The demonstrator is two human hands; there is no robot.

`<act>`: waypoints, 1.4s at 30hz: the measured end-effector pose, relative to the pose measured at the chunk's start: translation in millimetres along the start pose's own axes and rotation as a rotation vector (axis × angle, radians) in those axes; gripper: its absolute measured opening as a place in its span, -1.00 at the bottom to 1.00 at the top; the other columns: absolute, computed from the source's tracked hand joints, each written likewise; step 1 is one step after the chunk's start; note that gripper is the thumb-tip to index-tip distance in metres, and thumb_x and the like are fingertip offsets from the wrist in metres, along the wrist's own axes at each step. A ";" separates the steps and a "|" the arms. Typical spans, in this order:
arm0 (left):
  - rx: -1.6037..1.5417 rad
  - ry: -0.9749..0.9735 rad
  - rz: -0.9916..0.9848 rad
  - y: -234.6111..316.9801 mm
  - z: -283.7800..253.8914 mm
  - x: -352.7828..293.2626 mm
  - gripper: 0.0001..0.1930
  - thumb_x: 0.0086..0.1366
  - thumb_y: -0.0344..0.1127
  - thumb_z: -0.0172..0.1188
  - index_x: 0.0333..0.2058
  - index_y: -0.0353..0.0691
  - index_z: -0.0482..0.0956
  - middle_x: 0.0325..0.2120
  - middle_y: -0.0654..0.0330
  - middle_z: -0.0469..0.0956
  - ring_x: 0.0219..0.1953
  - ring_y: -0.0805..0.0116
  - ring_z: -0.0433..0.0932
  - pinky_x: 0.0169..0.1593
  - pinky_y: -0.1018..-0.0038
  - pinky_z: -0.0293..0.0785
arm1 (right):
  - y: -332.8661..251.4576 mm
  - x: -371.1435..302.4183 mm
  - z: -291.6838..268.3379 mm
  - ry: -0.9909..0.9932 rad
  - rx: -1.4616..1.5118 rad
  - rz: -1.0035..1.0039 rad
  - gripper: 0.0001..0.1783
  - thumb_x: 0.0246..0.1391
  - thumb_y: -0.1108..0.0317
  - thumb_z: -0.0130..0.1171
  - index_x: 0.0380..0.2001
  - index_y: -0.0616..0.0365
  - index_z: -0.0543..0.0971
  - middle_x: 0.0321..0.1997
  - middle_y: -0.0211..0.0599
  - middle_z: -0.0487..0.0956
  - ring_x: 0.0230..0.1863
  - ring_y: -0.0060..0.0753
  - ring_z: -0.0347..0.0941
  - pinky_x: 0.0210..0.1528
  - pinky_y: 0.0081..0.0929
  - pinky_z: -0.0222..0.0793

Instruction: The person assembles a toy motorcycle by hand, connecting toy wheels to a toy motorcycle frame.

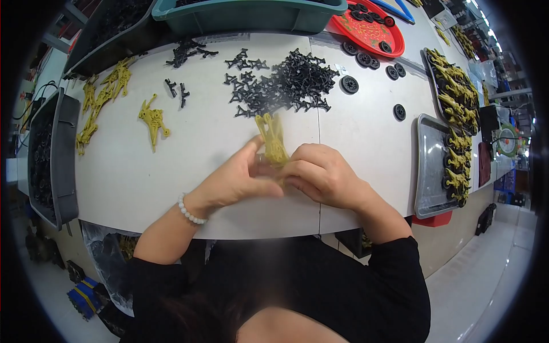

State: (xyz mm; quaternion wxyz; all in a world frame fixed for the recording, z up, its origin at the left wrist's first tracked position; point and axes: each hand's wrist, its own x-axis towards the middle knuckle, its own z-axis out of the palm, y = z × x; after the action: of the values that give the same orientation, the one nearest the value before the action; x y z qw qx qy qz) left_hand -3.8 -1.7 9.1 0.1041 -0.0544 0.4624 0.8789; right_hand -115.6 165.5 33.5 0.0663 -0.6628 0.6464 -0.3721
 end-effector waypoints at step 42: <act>-0.334 -0.079 -0.051 14.6 -10.6 0.5 -0.19 0.19 0.40 -0.57 -0.13 -0.24 0.37 -0.23 -0.12 0.48 -0.24 0.02 0.55 -0.23 0.22 0.52 | 35.3 -21.1 -55.8 -0.079 0.184 0.473 -0.81 -0.11 0.45 0.22 -0.35 0.26 0.56 -0.34 -0.27 0.54 -0.28 -0.36 0.46 -0.14 -0.46 0.33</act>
State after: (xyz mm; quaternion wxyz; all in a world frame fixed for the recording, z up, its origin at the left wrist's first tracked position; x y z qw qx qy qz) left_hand -7.7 -18.4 14.7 0.1338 -0.0483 0.3038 0.9421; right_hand -174.0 201.1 44.7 0.2367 -0.4984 0.7437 -0.3774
